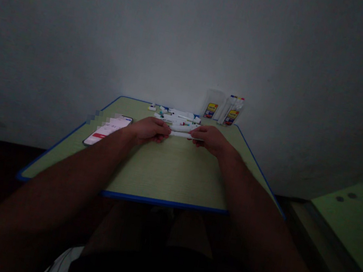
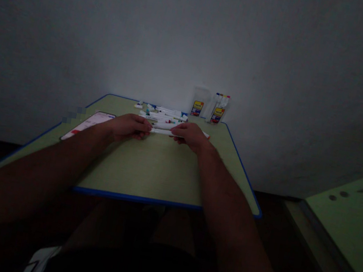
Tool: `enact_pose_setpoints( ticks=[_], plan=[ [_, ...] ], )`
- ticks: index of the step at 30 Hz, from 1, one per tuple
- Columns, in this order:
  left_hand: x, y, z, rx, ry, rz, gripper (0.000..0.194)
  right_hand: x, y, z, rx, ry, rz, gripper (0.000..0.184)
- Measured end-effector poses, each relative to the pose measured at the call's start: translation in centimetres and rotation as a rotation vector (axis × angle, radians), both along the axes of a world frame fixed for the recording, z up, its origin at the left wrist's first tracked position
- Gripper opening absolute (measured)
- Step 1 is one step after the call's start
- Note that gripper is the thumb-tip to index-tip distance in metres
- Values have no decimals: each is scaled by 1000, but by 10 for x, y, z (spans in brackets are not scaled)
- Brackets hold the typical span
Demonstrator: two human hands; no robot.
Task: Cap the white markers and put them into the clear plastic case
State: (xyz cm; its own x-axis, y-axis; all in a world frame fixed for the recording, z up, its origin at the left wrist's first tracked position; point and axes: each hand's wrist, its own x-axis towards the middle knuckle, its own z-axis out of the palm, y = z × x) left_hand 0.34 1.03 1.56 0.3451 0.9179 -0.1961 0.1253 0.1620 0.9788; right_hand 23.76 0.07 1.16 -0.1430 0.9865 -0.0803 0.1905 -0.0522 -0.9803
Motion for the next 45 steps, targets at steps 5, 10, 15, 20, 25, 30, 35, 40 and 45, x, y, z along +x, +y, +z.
enact_pose_setpoints(
  ticks=[5, 10, 15, 20, 25, 30, 35, 40, 45],
  plan=[
    [2, -1, 0, 1, -9, 5, 16, 0, 1, -2, -9, 8, 22, 7],
    [1, 0, -1, 8, 5, 4, 15, 1, 2, -3, -8, 18, 32, 8],
    [2, 0, 0, 21, 7, 21, 17, 1, 3, -5, 12, 76, -6, 17],
    [2, 3, -2, 36, -20, 103, 16, 1, 3, -5, 59, 162, 0, 27],
    [-1, 10, -6, 65, -20, 183, 14, -2, -1, -3, 140, 261, 90, 34],
    [-1, 10, -6, 78, -24, 234, 14, -6, -8, 1, 136, 301, 153, 40],
    [-2, 11, -7, 72, -40, 225, 15, -7, -11, 3, 119, 291, 146, 39],
    [-1, 11, -7, 76, -30, 235, 14, -6, -9, 2, 124, 294, 142, 37],
    [-1, 8, -4, 86, -39, 235, 13, -1, -2, -2, 155, 214, 34, 26]
  ],
)
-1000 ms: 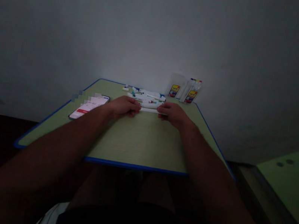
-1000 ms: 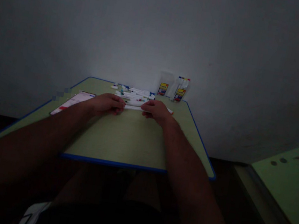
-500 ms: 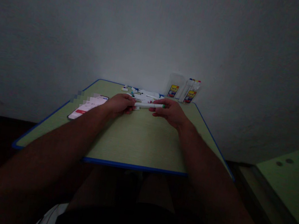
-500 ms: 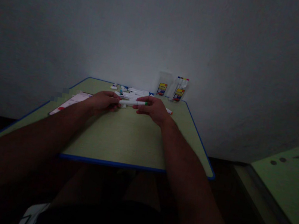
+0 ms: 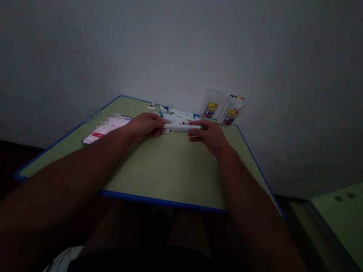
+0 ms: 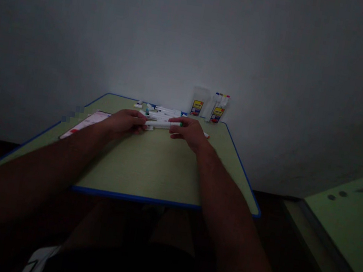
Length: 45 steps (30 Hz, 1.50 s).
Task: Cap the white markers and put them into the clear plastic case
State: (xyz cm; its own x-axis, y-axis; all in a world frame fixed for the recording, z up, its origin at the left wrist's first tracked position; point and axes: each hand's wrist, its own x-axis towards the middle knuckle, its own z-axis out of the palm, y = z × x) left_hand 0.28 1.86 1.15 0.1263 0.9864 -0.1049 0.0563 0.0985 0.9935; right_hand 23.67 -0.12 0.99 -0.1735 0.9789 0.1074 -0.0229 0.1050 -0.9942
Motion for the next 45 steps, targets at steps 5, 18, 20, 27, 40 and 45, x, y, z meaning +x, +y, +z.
enact_pose_setpoints(
  ticks=[5, 18, 20, 27, 40, 45],
  plan=[
    [-1, -1, 1, 17, -3, -12, 13, 3, 5, -4, -15, -141, -120, 18],
    [1, 1, 5, -48, -166, -129, 43, 7, 10, -8, -49, -267, -206, 18],
    [0, 1, 6, -57, -183, -147, 49, 8, 11, -8, -49, -270, -204, 19],
    [0, -1, 5, -2, -159, -184, 29, 10, 14, -12, -48, -276, -197, 20],
    [-3, 9, -14, 237, 163, -102, 4, 10, 13, -13, 12, -282, -182, 14],
    [-3, 8, -13, 232, 152, -110, 9, 9, 8, -9, 11, -243, -156, 12]
  ],
)
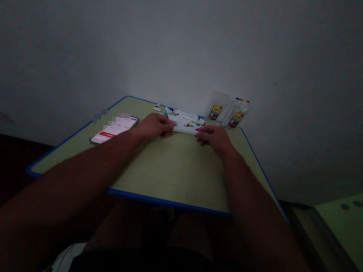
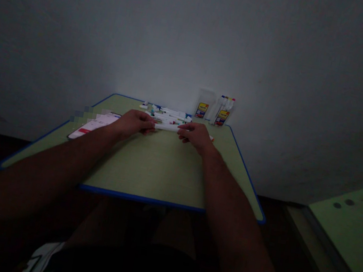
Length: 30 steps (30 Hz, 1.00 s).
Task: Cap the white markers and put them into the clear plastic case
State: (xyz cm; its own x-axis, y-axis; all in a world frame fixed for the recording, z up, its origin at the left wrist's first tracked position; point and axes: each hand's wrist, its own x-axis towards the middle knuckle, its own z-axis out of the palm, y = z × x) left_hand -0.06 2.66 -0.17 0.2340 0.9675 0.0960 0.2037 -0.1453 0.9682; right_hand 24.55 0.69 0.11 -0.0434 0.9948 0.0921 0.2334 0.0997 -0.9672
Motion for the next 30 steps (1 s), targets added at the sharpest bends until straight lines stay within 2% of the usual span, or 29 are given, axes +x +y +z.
enact_pose_setpoints(
  ticks=[14, 30],
  plan=[
    [3, 6, -11, 99, 66, -35, 11, 0, -4, 7, -4, 28, -11, 10],
    [6, -4, -1, 149, 196, 50, 15, 1, -2, 3, 64, 6, -4, 15]
  ],
)
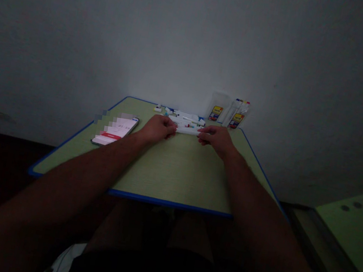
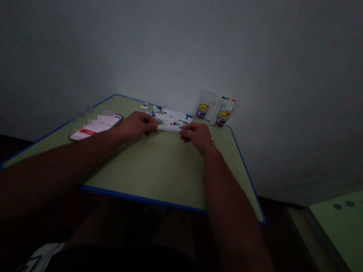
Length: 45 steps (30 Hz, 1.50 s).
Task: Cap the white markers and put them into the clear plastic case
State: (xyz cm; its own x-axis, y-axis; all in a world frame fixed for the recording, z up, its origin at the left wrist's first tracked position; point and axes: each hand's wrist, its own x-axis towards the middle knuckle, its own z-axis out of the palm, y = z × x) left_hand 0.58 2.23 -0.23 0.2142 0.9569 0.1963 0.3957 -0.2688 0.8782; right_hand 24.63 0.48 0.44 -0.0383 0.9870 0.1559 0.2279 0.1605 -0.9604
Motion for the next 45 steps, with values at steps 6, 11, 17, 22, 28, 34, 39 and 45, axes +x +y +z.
enact_pose_setpoints(
  ticks=[6, 11, 17, 22, 28, 34, 39, 45],
  plan=[
    [-1, 6, -7, -27, -84, -33, 10, -1, -2, 3, -19, -3, -20, 12],
    [-2, 9, -11, -35, -129, -64, 6, 0, -1, 3, -24, 1, -11, 17],
    [-1, 8, -8, -41, -121, -65, 6, 0, -1, 3, -26, 13, -7, 18],
    [0, 3, -4, -13, -34, 6, 10, -2, -2, 4, -17, -19, -27, 13],
    [2, -1, 0, -23, -53, 22, 11, 0, -1, 3, 2, -50, -26, 14],
    [4, -3, 0, -70, -134, 0, 9, 2, -1, 2, 11, -21, -4, 16],
    [4, -1, -2, -50, -111, 14, 11, 0, 1, 1, 17, -15, -4, 15],
    [7, -4, -1, -70, -132, 37, 8, -1, 1, 1, 28, -18, -11, 15]
  ],
)
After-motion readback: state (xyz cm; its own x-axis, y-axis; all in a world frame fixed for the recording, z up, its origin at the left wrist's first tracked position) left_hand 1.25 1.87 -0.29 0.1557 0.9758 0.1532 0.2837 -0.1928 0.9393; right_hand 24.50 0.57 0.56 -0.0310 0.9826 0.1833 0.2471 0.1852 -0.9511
